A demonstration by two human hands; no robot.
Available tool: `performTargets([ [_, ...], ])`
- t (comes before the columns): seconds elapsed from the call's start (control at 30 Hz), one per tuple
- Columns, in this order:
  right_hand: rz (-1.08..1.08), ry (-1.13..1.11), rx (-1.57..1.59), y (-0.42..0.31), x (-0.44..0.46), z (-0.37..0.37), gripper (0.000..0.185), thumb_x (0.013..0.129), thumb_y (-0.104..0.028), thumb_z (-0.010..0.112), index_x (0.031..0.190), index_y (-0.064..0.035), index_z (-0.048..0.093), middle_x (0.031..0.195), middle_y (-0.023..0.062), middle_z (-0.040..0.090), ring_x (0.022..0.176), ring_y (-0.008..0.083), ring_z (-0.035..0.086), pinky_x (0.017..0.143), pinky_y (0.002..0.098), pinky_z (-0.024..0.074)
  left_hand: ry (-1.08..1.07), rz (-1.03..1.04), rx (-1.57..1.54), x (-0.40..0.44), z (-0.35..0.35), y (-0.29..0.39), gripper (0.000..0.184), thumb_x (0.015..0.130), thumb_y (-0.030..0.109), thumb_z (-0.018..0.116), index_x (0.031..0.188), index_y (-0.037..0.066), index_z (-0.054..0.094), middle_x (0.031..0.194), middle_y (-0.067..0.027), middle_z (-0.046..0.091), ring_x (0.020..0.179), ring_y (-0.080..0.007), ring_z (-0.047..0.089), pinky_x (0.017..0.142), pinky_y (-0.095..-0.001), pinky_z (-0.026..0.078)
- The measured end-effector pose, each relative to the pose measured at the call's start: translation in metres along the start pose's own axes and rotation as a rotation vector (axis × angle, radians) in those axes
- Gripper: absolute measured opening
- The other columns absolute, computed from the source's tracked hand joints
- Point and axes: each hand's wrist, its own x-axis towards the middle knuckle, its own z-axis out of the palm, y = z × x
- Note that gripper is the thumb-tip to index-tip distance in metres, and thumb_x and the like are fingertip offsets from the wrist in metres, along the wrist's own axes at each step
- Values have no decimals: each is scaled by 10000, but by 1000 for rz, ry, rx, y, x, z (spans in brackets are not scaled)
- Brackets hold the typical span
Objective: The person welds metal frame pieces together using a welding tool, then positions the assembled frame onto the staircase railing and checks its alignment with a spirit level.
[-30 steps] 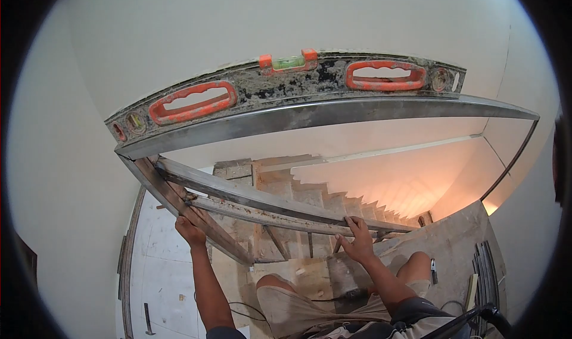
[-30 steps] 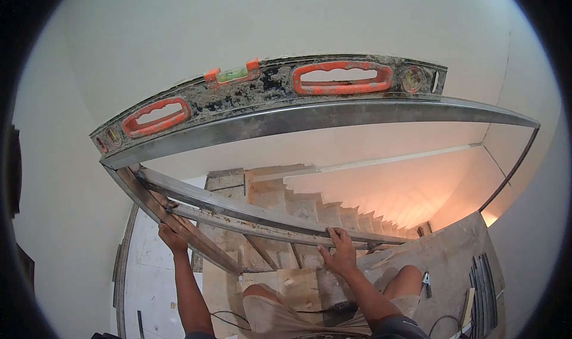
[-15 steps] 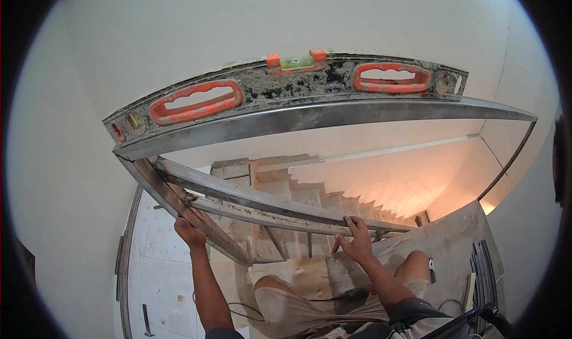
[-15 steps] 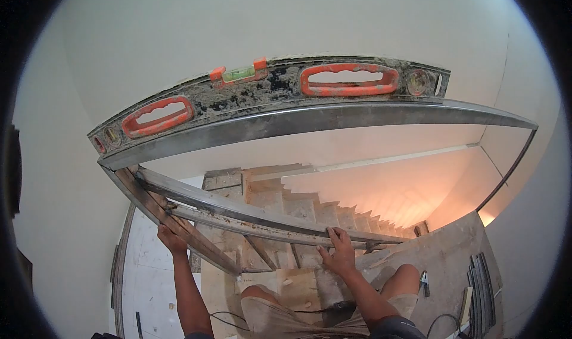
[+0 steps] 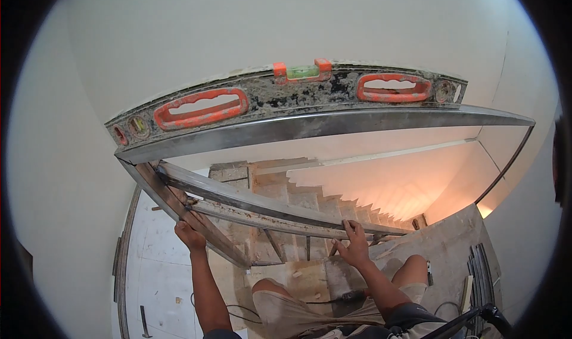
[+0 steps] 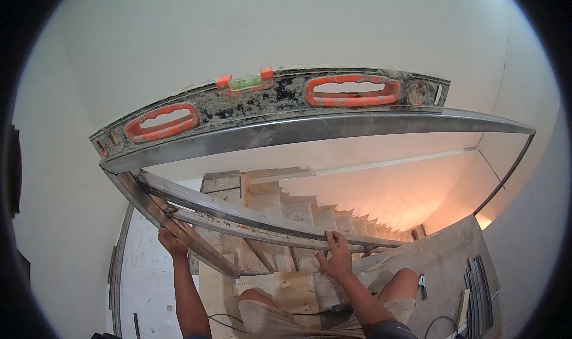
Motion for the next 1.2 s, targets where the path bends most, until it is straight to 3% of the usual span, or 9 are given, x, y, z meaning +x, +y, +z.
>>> performTargets([
  [0.43,14,-42,-7,1,-2,0,765,805,-286,776,1433,-2,445,1356,218,448,1251,402,468,1008,466,453,36,20,10,0,-3,-4,793,920,727,480,938,-58,588,894,-87,630,790,-154,598,698,-298,499],
  [0.83,38,-21,9,-5,-4,2,782,803,-273,775,1444,4,422,1384,216,429,1276,393,448,1024,460,448,-36,17,-3,0,0,5,821,948,723,406,946,-75,597,871,-103,635,791,-176,627,702,-315,527],
  [0.9,50,-32,-13,-7,-1,4,792,795,-284,784,1441,3,426,1391,221,430,1283,401,448,1028,460,447,9,29,-11,0,-7,-4,691,956,626,526,954,-59,618,901,-111,660,796,-211,648,713,-331,535],
  [0.93,71,-39,-35,-7,-2,5,801,787,-295,792,1437,3,431,1399,227,431,1289,409,447,1033,460,446,-5,21,-14,4,-26,-28,691,956,626,526,954,-59,618,901,-111,660,796,-211,648,713,-331,535],
  [0.97,45,-21,-13,-7,-2,7,816,774,-310,803,1432,5,436,1405,239,436,1291,417,454,1041,454,443,-16,299,444,11,-60,-71,581,931,531,602,965,-49,629,904,-112,672,797,-221,659,720,-335,542],
  [1.03,-20,25,34,3,-5,10,836,759,-340,811,1424,8,444,1413,259,445,1294,425,469,1058,444,435,-20,598,954,17,-98,-118,417,879,341,696,1053,-32,626,973,-123,684,850,-237,672,763,-348,557],
  [1.13,-34,-19,175,21,-14,0,804,791,-455,753,1383,17,482,1418,276,444,1283,420,485,1038,459,447,-29,630,893,12,-69,-99,438,882,358,681,1069,-33,616,991,-127,677,863,-243,668,774,-357,554],
  [1.2,85,-343,106,36,-21,-28,851,813,-560,715,1397,14,482,1371,286,506,1255,428,518,991,461,475,-49,550,791,6,-41,-77,452,883,370,671,1079,-33,609,1003,-130,672,873,-248,665,781,-363,552],
])
